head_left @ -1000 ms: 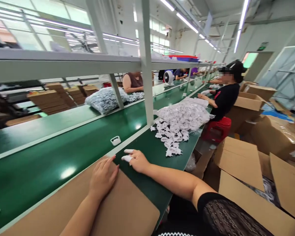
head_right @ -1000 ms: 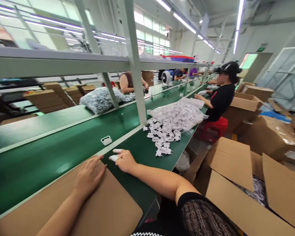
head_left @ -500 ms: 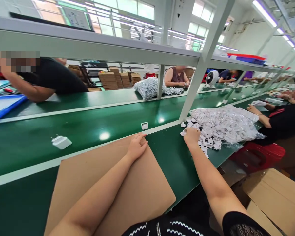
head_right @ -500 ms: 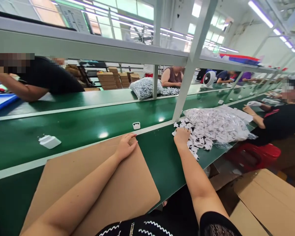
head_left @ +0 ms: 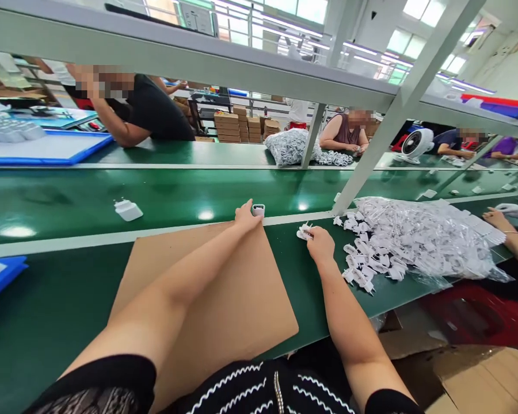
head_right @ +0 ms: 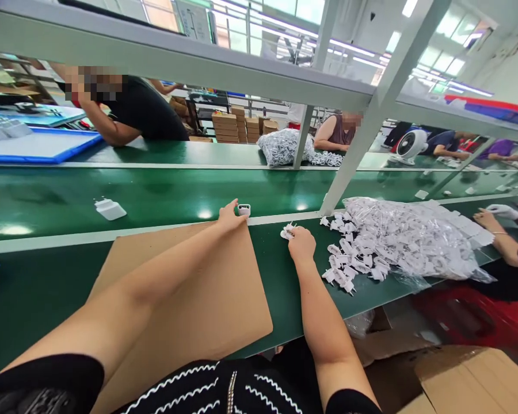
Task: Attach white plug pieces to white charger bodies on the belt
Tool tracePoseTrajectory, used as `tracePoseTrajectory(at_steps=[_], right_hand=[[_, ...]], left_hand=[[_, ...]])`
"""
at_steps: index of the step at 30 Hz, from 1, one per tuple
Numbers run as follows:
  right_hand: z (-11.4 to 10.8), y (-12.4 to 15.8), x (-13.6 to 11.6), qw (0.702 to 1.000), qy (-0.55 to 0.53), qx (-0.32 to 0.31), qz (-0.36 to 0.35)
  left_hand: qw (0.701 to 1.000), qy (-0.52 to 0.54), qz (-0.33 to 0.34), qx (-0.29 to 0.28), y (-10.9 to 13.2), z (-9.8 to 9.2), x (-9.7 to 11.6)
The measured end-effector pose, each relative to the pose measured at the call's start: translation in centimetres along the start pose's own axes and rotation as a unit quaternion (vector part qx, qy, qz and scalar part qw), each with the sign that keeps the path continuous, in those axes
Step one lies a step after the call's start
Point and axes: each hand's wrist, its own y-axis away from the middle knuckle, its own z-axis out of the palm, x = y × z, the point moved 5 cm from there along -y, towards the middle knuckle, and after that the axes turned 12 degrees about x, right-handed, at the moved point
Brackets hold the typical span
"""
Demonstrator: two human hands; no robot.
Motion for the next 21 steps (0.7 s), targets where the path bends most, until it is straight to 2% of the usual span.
tracePoseTrajectory(at_steps=[3,6,9,12,14,16,19,21], right_hand=[[0.2,0.2,0.2,0.992,-0.12,0.019,0.025],[1.1,0.1,0.2,0.979,-0.2,0.003,0.037],[1.9,-0.1,0.4,0.96,-0.273,-0.014,0.059],[2.4,-0.1,0.7,0.944,-0.32,-0.025,0.075],[2.5,0.1,0.6,0.948,-0.313,-0.029,0.049],[2.6,0.5,0.1,0.966,-0.254,-0.036,-0.027],[3.3,1.3,-0.6,0.981,-0.126,-0.063,-0.135],[3.7,1.5,-0.9,0.981,-0.092,-0.077,-0.15]], left_hand=[[1.0,-0.007,0.0,-0.013,-1.2,0.0,1.3],[1.0,-0.014,0.02,-0.015,-0.5,-0.8,2.5],[0.998,-0.012,0.062,-0.031,2.4,-2.0,3.3],[0.988,0.014,0.132,-0.076,7.1,-3.3,3.6],[0.98,0.033,0.163,-0.104,10.1,-4.0,3.4],[0.979,0.044,0.164,-0.113,12.1,-4.4,2.8],[0.983,0.065,0.142,-0.092,13.1,-4.5,1.8],[0.983,0.072,0.145,-0.09,12.9,-4.3,1.5]])
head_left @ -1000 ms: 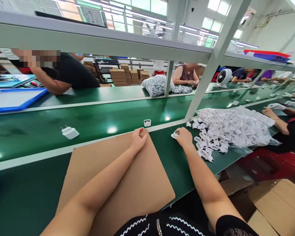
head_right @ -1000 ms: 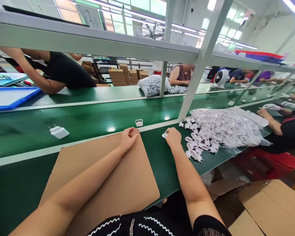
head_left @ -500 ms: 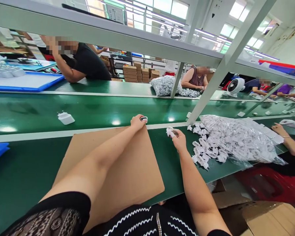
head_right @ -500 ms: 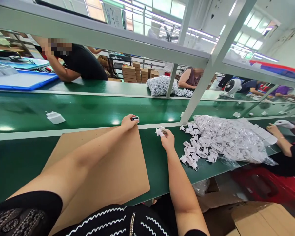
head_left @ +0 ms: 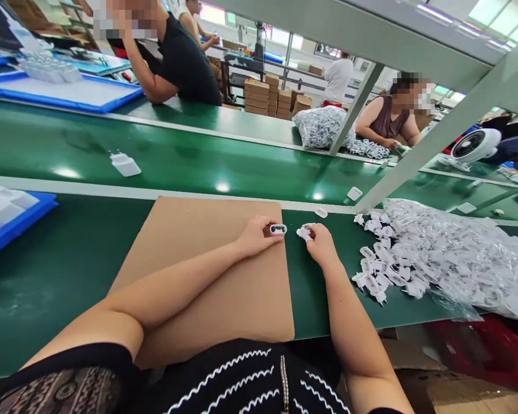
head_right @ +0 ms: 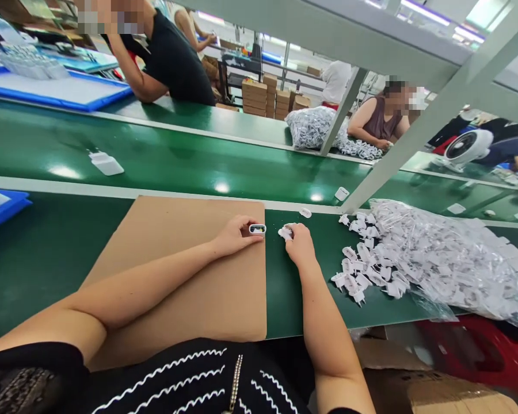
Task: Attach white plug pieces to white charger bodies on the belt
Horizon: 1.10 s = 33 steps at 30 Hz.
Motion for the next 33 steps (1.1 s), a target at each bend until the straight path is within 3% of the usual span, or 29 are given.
tracePoseTrajectory(at_steps=[4,7,11,16,23,33], right_hand=[[0.4,-0.1,-2.2,0.998,-0.06,0.032,-0.013],[0.6,0.6,-5.6,0.99,-0.081,0.061,-0.101],[2.0,1.8,-8.7,0.979,-0.006,0.02,-0.203],[2.6,1.7,-8.9,0.971,0.068,0.005,-0.229],[2.1,1.2,-8.8,0.968,0.073,0.03,-0.239],[1.6,0.1,-10.7,0.949,0.208,-0.033,-0.233]], left_hand=[[0.999,-0.009,0.042,-0.024,-0.5,0.4,-0.3],[0.998,-0.007,0.049,-0.027,-0.6,0.7,-0.6],[0.998,0.005,0.045,-0.03,-0.6,1.0,-1.1],[0.998,0.005,0.047,-0.038,-0.6,1.1,-1.3],[0.998,-0.014,0.033,-0.047,-0.7,1.0,-1.0],[0.998,-0.001,0.018,-0.053,-0.7,0.8,-0.8]])
